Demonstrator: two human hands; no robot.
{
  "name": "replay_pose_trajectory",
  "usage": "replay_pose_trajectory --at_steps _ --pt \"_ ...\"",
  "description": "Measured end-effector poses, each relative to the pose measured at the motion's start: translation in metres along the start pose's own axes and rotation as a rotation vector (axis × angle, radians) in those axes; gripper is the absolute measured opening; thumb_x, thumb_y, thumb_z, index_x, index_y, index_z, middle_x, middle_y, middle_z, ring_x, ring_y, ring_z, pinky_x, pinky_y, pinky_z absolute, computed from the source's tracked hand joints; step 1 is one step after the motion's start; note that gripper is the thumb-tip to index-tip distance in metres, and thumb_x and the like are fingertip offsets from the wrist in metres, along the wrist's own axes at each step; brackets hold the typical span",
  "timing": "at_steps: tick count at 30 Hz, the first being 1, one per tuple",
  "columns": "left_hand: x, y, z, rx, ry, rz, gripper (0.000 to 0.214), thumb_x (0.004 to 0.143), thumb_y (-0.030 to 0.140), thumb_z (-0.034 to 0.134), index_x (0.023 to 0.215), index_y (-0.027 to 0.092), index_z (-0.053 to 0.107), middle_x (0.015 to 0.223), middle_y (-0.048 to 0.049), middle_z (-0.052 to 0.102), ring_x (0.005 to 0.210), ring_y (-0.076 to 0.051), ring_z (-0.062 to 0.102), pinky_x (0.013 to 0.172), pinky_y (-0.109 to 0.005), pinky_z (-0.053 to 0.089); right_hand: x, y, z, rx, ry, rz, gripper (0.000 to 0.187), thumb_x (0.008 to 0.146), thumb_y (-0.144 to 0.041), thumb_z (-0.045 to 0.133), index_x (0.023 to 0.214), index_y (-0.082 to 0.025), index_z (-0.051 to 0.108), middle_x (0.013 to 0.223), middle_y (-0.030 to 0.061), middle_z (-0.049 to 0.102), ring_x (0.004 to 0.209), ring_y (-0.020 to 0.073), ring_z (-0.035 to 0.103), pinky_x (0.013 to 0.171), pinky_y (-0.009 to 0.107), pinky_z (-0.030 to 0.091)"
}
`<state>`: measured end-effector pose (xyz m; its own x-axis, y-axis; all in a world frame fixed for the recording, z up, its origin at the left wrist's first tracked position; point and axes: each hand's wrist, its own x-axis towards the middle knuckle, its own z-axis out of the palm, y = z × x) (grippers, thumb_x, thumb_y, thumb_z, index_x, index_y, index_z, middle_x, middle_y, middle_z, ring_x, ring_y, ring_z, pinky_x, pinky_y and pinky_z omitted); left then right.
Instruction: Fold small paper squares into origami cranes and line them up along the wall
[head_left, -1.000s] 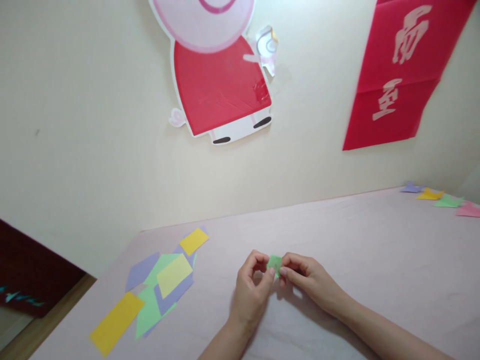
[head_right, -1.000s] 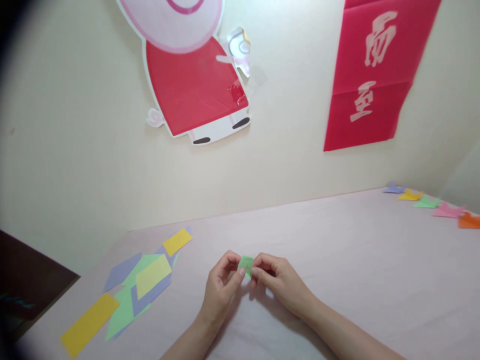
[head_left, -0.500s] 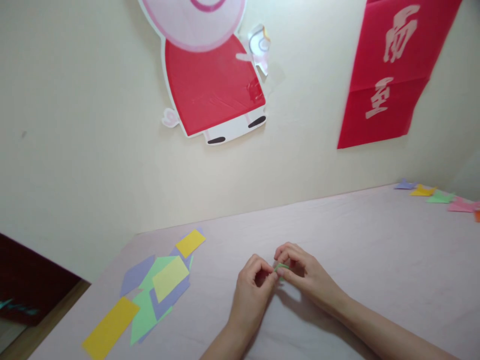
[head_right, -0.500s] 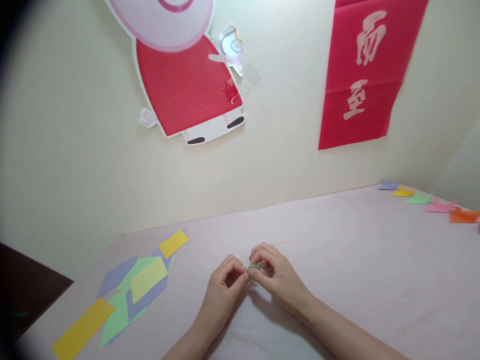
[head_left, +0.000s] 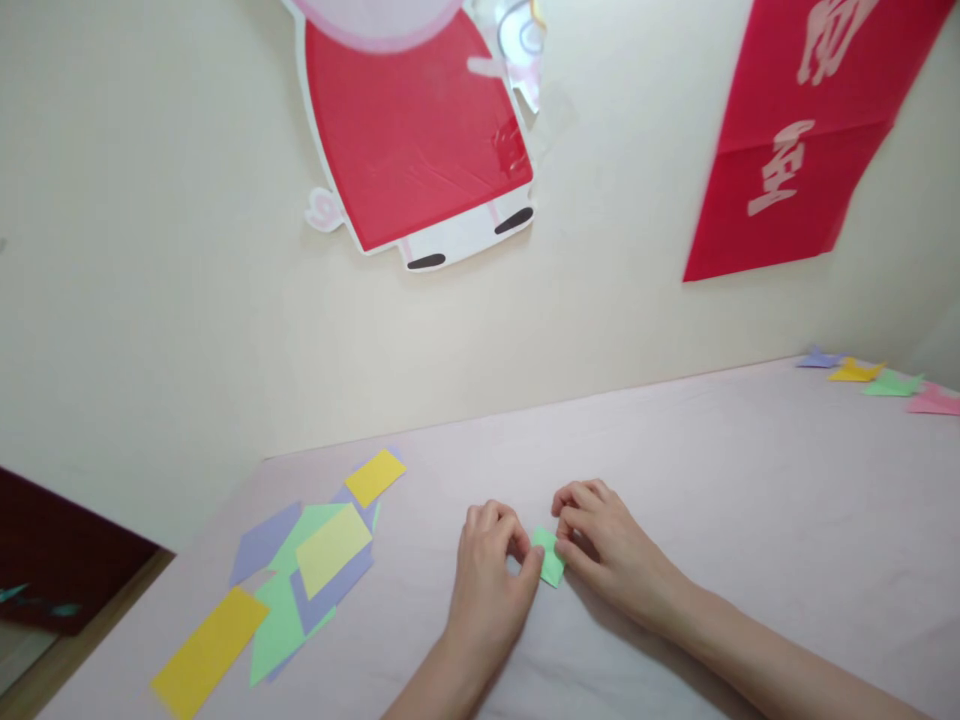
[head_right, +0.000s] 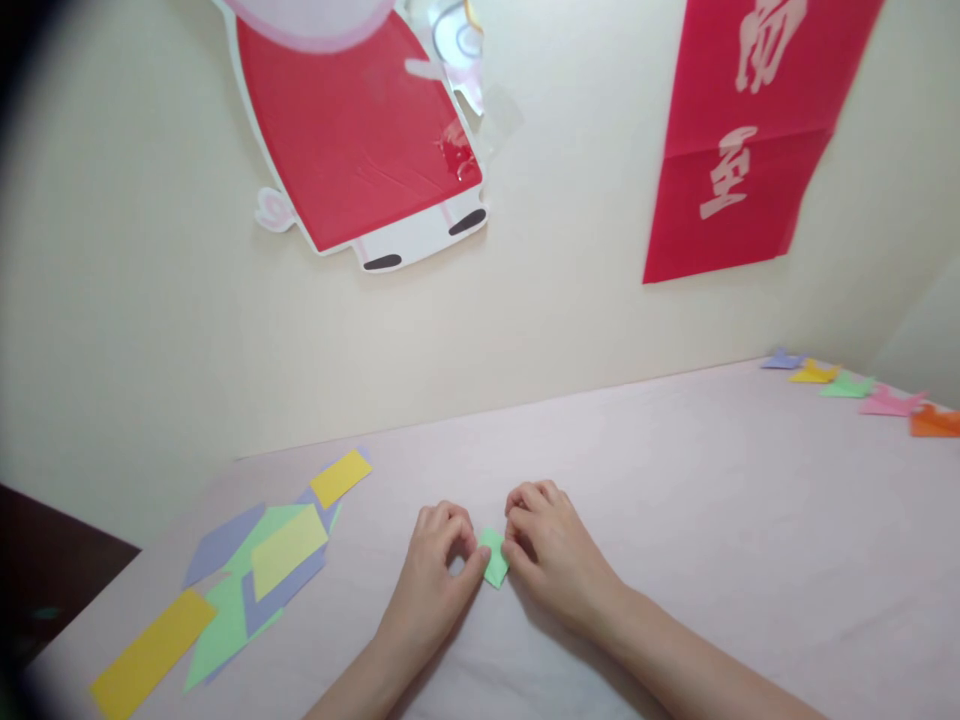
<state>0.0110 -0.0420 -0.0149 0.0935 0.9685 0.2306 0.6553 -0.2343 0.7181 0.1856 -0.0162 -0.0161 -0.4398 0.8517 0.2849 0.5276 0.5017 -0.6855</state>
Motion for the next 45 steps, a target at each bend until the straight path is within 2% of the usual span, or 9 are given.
replay_pose_trajectory --at_steps 3,7,11,14,18,24,34,39,45 --pt "-0.001 -0.001 -0.001 0.021 -0.049 0.071 0.023 0.075 0.002 0.054 0.089 0.02 0.051 0.095 -0.0034 0.055 0.092 -0.021 0.048 0.082 -0.034 0.04 -0.001 -0.001 0.0 -0.043 0.004 -0.04 0.017 0.079 -0.003 0.056 0.083 -0.019 0.056 0.102 0.0066 0.058 0.1 0.0244 0.047 0.088 0.041 0.039" --pt "-0.001 -0.001 -0.009 0.049 -0.269 0.193 0.025 0.084 0.001 0.042 0.094 0.021 0.054 0.096 -0.0041 0.057 0.093 -0.021 0.05 0.085 -0.035 0.041 -0.001 0.0 -0.008 -0.014 -0.083 -0.125 0.026 0.074 0.003 0.051 0.087 -0.019 0.056 0.092 0.0046 0.059 0.093 0.0221 0.049 0.083 0.037 0.042" --pt "-0.002 0.003 -0.022 0.114 -0.395 0.216 0.043 0.077 -0.003 0.039 0.108 0.022 0.055 0.105 -0.0051 0.056 0.1 -0.021 0.048 0.091 -0.035 0.04 0.001 0.002 -0.013 -0.027 -0.163 -0.21 0.033 0.07 0.005 0.052 0.09 -0.02 0.06 0.091 0.004 0.059 0.09 0.0213 0.05 0.083 0.035 0.042" --pt "-0.002 0.005 -0.026 0.139 -0.439 0.192 0.047 0.073 0.0 0.044 0.112 0.024 0.055 0.108 -0.0047 0.055 0.104 -0.022 0.047 0.095 -0.036 0.039 0.002 0.004 -0.012 -0.07 -0.149 -0.244 0.027 0.075 0.003 0.054 0.088 -0.019 0.063 0.097 0.006 0.059 0.093 0.0219 0.05 0.082 0.035 0.042" --pt "0.0 0.008 -0.026 0.183 -0.438 0.164 0.041 0.076 0.008 0.051 0.114 0.023 0.056 0.109 -0.0048 0.057 0.106 -0.023 0.048 0.096 -0.037 0.038 0.003 0.007 -0.01 -0.076 -0.125 -0.214 0.016 0.085 -0.004 0.057 0.082 -0.019 0.063 0.092 0.0057 0.06 0.091 0.0213 0.05 0.08 0.034 0.042" --pt "0.004 0.01 -0.025 0.229 -0.422 0.151 0.022 0.083 0.016 0.056 0.104 0.022 0.059 0.1 -0.0038 0.06 0.098 -0.022 0.052 0.088 -0.035 0.04 0.003 0.006 -0.011 -0.05 -0.121 -0.16 0.015 0.084 -0.005 0.058 0.078 -0.018 0.06 0.082 0.0034 0.061 0.085 0.0204 0.051 0.076 0.033 0.042" --pt "0.011 0.006 -0.007 0.455 -0.299 0.278 0.022 0.081 0.001 0.048 0.088 0.019 0.059 0.095 -0.0054 0.059 0.089 -0.023 0.052 0.078 -0.036 0.043 0.004 0.007 -0.012 -0.013 -0.045 -0.12 0.027 0.076 0.003 0.049 0.082 -0.02 0.062 0.083 0.0033 0.062 0.086 0.021 0.052 0.078 0.034 0.043" --pt "0.013 0.003 -0.005 0.405 -0.31 0.265 0.023 0.083 -0.001 0.048 0.087 0.018 0.06 0.093 -0.0045 0.059 0.088 -0.022 0.054 0.077 -0.033 0.045 0.006 0.011 -0.011 -0.003 -0.038 -0.052 0.022 0.081 -0.001 0.054 0.08 -0.02 0.065 0.086 0.0039 0.062 0.089 0.021 0.052 0.081 0.035 0.042" --pt "0.017 0.0 0.0 0.292 -0.226 0.224 0.017 0.088 0.006 0.053 0.077 0.019 0.056 0.084 -0.0021 0.058 0.08 -0.019 0.054 0.072 -0.03 0.042 0.009 0.015 -0.01 0.054 -0.085 0.002 0.015 0.087 -0.013 0.061 0.078 -0.021 0.068 0.086 0.0024 0.063 0.089 0.0201 0.052 0.082 0.034 0.041"
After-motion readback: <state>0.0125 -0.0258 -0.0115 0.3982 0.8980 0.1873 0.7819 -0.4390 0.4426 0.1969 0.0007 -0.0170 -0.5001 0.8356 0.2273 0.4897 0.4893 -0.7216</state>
